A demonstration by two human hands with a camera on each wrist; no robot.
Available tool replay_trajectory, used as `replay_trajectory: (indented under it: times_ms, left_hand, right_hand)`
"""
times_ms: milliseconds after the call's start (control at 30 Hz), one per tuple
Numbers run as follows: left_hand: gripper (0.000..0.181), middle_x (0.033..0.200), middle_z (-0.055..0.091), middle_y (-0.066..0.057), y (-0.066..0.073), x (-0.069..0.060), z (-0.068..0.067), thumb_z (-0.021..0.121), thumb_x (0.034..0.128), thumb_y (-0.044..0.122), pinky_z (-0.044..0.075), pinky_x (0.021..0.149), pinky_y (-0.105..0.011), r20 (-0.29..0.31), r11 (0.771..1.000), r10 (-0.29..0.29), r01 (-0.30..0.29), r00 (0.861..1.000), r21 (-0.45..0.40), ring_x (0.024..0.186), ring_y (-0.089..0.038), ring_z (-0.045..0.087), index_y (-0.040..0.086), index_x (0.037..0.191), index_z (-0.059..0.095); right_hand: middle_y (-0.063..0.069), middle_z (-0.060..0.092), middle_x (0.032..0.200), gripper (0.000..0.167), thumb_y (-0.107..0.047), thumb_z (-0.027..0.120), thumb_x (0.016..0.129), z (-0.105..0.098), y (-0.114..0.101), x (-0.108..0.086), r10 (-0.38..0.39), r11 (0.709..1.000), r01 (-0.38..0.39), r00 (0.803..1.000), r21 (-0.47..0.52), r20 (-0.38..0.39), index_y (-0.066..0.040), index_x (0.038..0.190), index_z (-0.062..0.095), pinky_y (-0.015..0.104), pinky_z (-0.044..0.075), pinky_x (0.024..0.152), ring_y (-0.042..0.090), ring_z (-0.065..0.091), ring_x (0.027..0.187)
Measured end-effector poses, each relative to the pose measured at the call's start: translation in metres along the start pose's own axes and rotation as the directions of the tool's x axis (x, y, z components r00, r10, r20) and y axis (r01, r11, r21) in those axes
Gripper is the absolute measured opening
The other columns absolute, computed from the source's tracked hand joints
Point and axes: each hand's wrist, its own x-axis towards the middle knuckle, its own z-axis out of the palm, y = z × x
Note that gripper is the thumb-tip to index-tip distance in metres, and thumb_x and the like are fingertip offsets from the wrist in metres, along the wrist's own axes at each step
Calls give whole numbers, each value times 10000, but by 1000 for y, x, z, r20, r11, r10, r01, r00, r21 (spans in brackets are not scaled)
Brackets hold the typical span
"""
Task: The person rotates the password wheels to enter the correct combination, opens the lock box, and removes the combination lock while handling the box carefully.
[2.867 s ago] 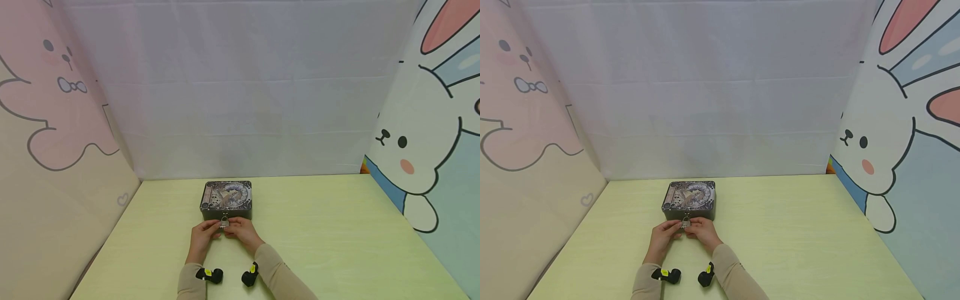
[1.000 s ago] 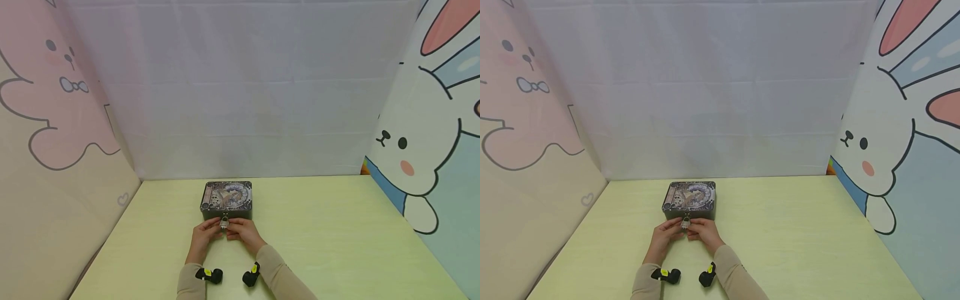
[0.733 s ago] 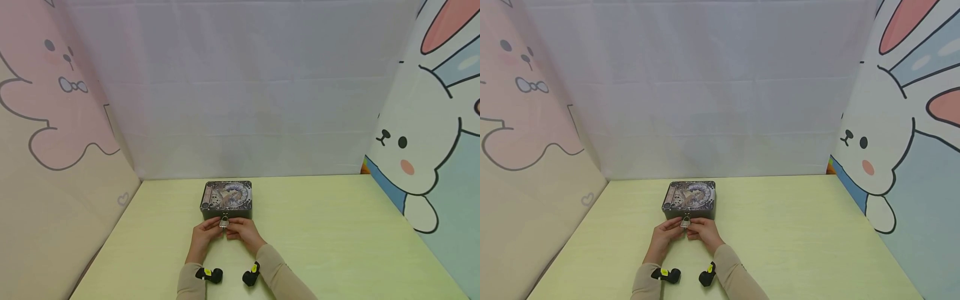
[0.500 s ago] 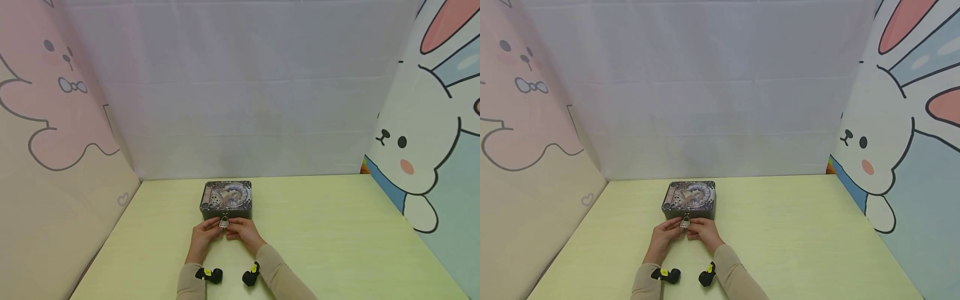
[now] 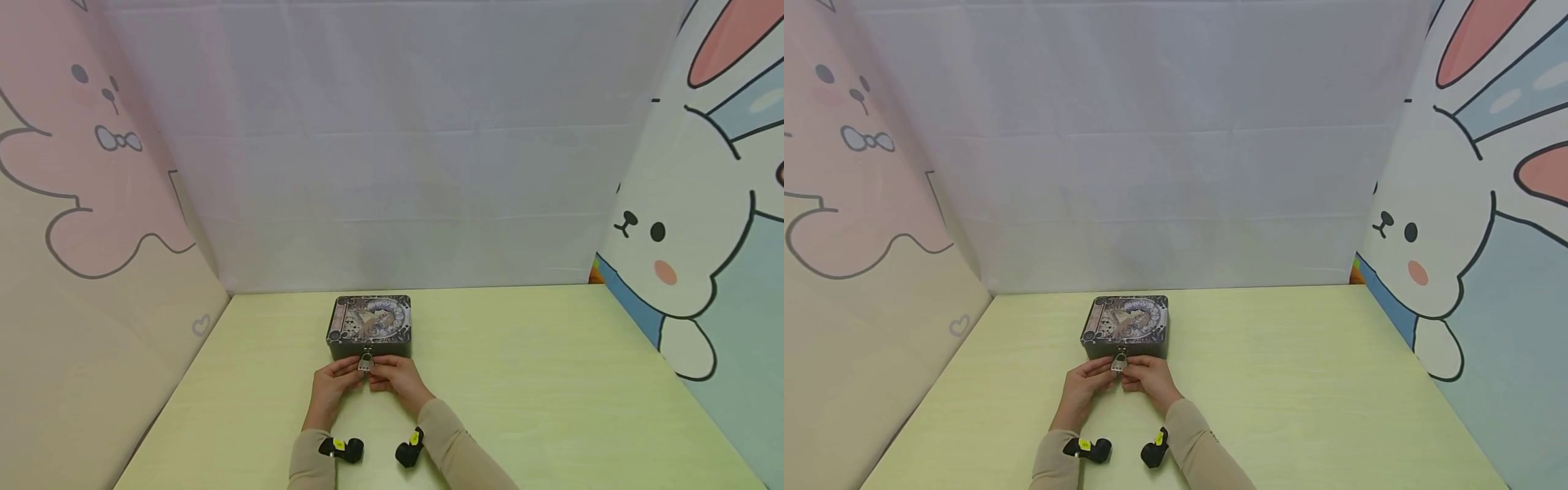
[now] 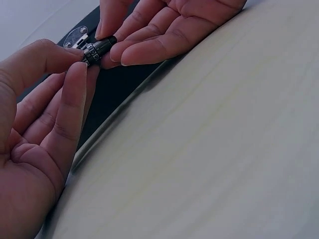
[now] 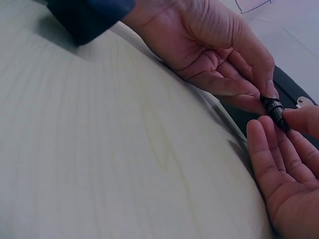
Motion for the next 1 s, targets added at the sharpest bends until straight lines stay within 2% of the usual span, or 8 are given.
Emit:
replay_trajectory:
  times_ms: [267,767,1000]
  left_hand:
    - [350,954,732,-122,1,-2,0,690,842,-134,590,618,-255,8,1000,-6,6,1000,-1,748,-111,692,-220,1169,598]
    - [318,915,736,-97,2,-1,1,700,843,-121,580,579,-240,-12,1000,-1,1,1000,6,728,-105,689,-209,1138,621]
    - [303,893,731,-71,3,-1,1,680,847,-134,589,622,-249,-3,1000,-11,11,1000,-19,737,-107,688,-209,1134,619]
  right_hand:
    - [55,666,827,323,47,605,931,0,1,0,-7,1000,7,1000,-3,9,196,1214,559,297,603,686,136,659,709]
    - [69,673,857,329,48,615,926,1,-1,-1,-7,1000,7,1000,-8,12,198,1214,563,317,607,705,147,667,727]
    - [61,674,845,326,46,609,931,1,0,0,-6,1000,6,1000,-8,9,198,1216,563,307,605,701,143,664,726]
